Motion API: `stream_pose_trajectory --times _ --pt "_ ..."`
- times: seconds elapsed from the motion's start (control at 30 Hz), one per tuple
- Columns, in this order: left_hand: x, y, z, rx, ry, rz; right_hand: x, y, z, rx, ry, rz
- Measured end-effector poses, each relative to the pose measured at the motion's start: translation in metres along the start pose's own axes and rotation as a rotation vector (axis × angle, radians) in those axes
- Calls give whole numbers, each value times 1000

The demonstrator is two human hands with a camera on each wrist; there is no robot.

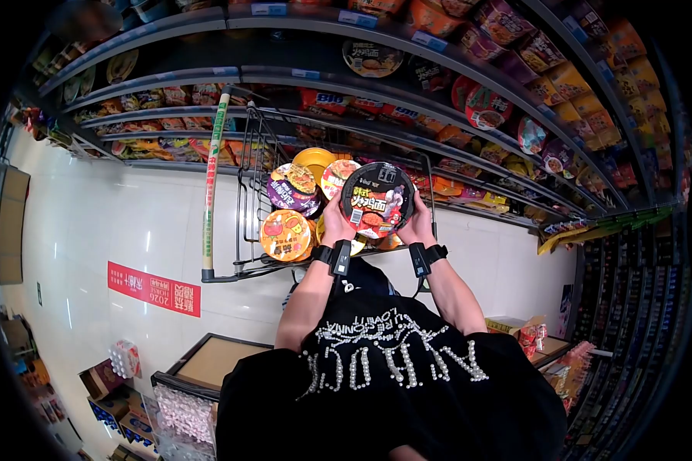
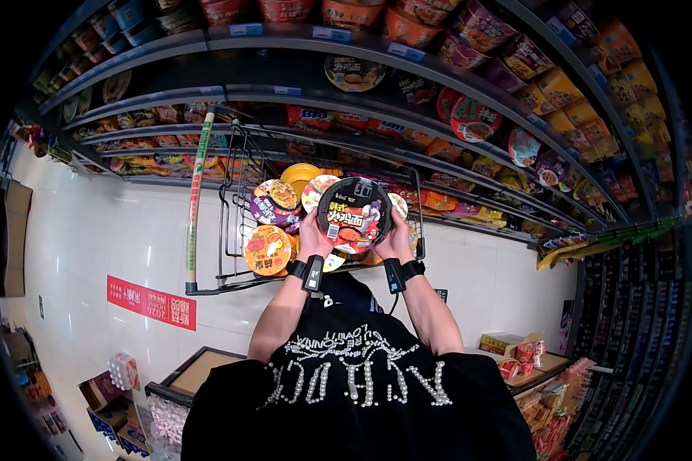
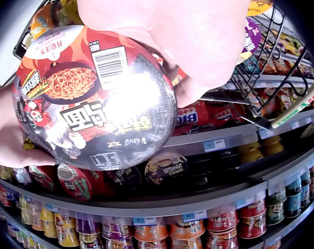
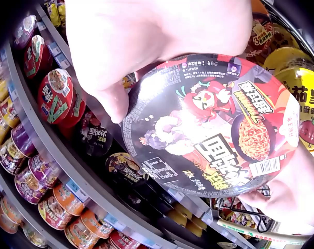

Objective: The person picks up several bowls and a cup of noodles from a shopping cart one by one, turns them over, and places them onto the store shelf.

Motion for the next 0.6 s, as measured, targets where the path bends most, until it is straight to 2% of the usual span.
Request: stream_pose_trajectory --times 0.2,0.27,0.3,0.4,0.47,0.5,0.57,0.6 --pt "2 -5 3 -25 19 -2 -1 -4 -4 39 -5 8" --pt "9 -13 5 20 16 -4 7 -8 -20 -127 11 -23" --pt "11 -16 2 98 145 60 10 -12 -22 -120 7 -34" --pt "37 -16 21 277 79 19 14 -30 -27 -192 85 -48" --pt "62 -13 36 424 50 13 25 -47 -20 -248 69 -83" --pt "76 -11 43 540 81 38 32 -56 -14 -270 50 -102" --pt "106 -6 64 846 16 84 44 -76 -3 -365 2 -90" --pt "107 1 93 1027 -16 79 52 -90 2 -454 18 -96"
Point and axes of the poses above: each hand's wrist, its own x-axis towards the middle knuckle, its own z-axis out of the palm, y = z × x, the point moved 5 cm from there along x, towards the middle knuckle, and after that the axes turned 5 degrees about x, right-handed, at the moved point
